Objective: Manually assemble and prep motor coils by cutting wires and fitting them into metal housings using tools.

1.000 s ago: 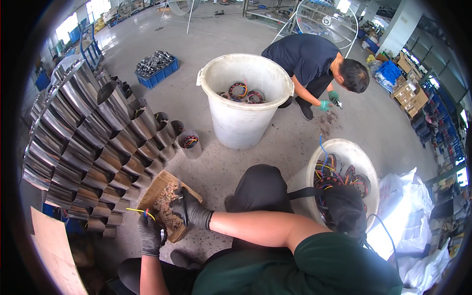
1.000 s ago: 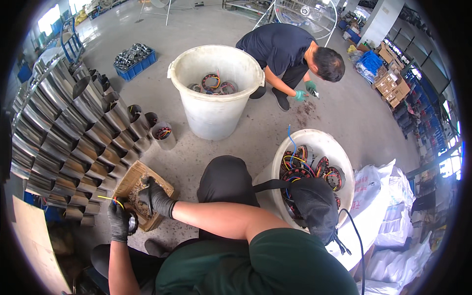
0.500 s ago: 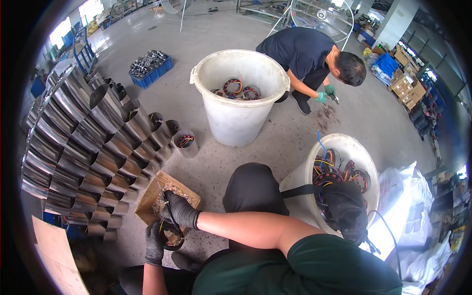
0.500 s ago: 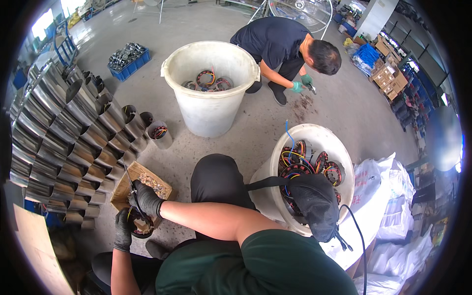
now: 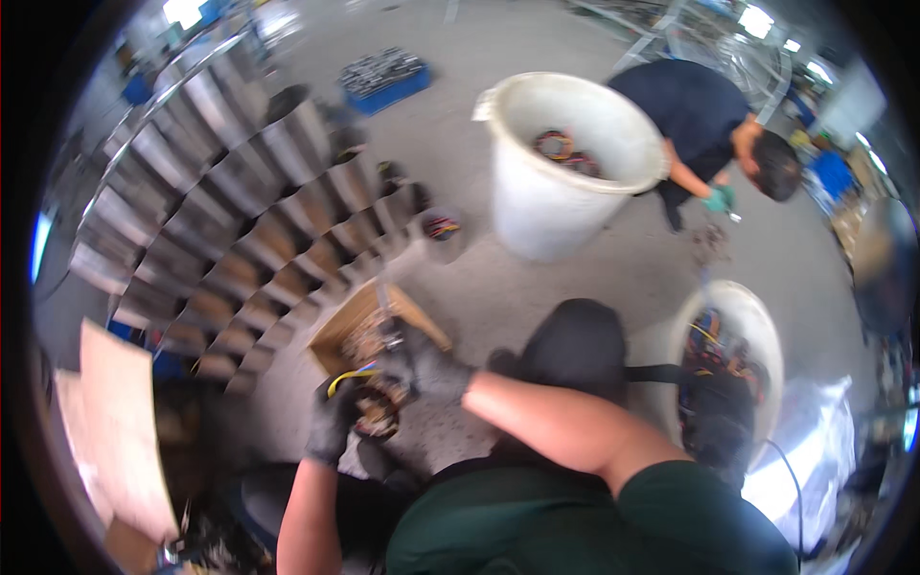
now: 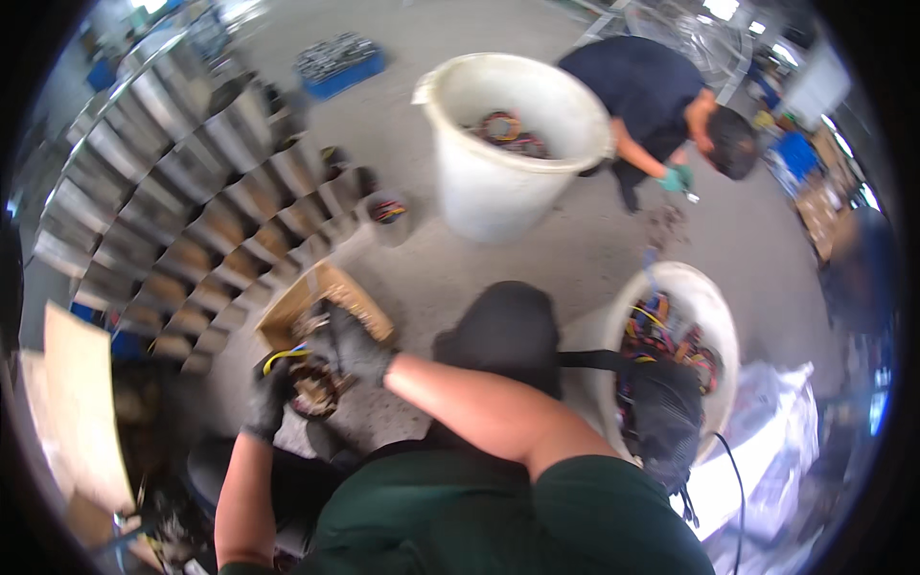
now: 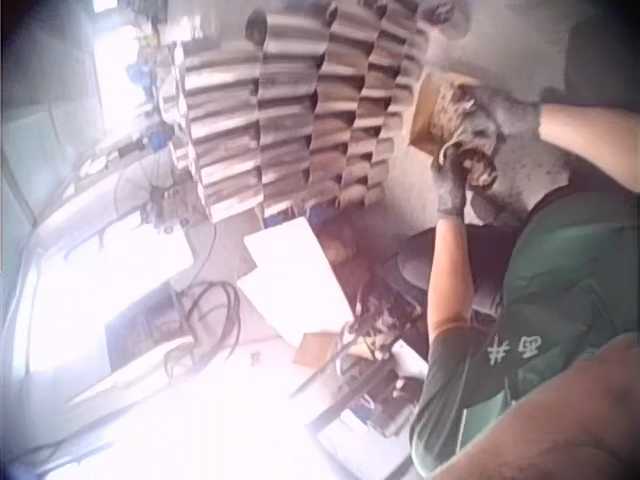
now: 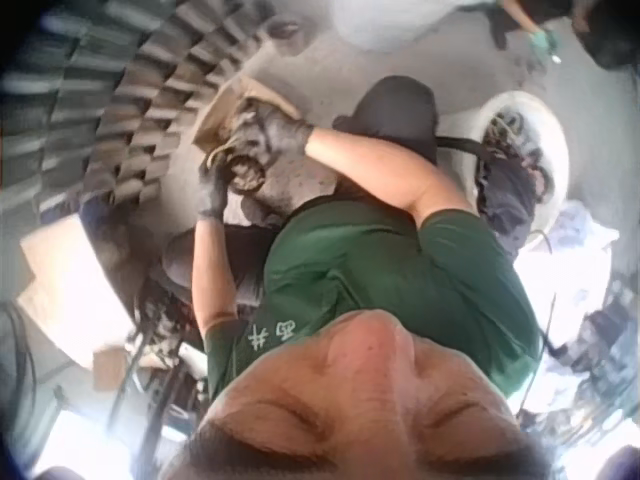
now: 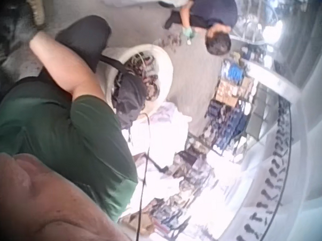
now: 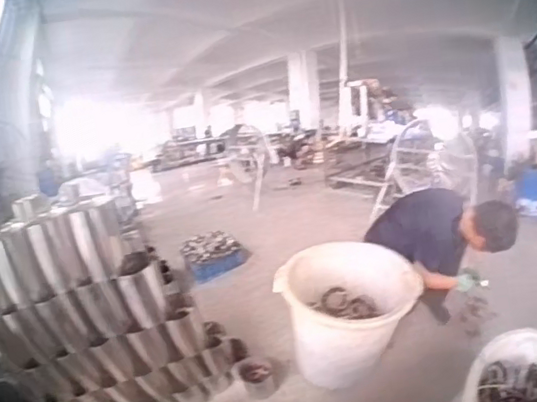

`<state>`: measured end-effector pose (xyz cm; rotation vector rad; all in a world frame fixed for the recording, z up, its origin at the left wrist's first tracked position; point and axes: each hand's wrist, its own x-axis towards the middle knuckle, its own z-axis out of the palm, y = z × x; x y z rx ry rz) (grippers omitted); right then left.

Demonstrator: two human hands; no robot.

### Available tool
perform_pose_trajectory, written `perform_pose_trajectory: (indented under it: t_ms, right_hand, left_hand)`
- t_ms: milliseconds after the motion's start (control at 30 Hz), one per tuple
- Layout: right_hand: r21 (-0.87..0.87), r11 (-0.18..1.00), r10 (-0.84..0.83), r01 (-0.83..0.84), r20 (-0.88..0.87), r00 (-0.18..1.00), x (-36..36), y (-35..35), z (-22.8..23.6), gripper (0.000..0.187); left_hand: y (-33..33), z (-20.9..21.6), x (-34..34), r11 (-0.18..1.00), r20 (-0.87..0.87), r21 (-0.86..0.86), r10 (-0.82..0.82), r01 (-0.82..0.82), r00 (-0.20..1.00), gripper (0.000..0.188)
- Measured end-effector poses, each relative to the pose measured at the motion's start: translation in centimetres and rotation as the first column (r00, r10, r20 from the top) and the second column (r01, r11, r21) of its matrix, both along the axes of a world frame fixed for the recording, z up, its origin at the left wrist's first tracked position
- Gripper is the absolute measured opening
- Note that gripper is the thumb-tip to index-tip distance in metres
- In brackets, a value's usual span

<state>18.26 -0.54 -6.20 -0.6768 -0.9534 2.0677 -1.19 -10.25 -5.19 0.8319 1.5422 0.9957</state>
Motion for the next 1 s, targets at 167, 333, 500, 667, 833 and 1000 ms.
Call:
perform_pose_trajectory:
  t_ms: [167, 333, 500, 667, 833, 1000]
  right_hand:
    - [0.038, 0.997, 0.06, -0.068, 0.196, 0.979, 1.8, 0.7, 1.4, 0.029]
    - [-0.137, 0.985, -0.077, 0.109, 0.219, 0.973, 1.5, 1.4, -1.0, 0.033]
    - [-0.211, 0.975, 0.112, -0.067, 0.208, 0.972, 0.9, -0.1, -2.2, 0.043]
    - [0.012, 0.951, 0.28, -0.309, 0.385, 0.879, 0.1, -2.1, -1.6, 0.049]
    - [-0.163, 0.94, 0.34, -0.3, 0.353, 0.872, -0.1, -1.7, -0.8, 0.04]
    - [-0.258, 0.909, 0.396, -0.328, 0.289, 0.871, -0.4, -1.4, 0.9, 0.031]
  left_hand:
    - [0.5, 1.3, 0.5, 0.995, -0.027, -0.018, -0.094, 0.094, 0.995, 0.028]
    - [0.2, 1.6, -1.4, 0.996, 0.101, 0.027, 0.077, -0.08, 0.992, 0.03]
    - [-0.2, 0.6, -2.6, 0.977, 0.277, 0.078, 0.171, -0.2, 0.945, 0.03]
    - [0.2, 0.8, -2.0, 0.951, 0.279, 0.112, 0.25, -0.29, 0.927, 0.027]
    - [0.2, 1.2, -1.9, 0.985, 0.028, -0.083, 0.154, -0.151, 0.988, 0.028]
    - [-0.6, 1.5, -1.4, 0.999, -0.046, -0.015, 0.039, -0.04, 0.998, 0.031]
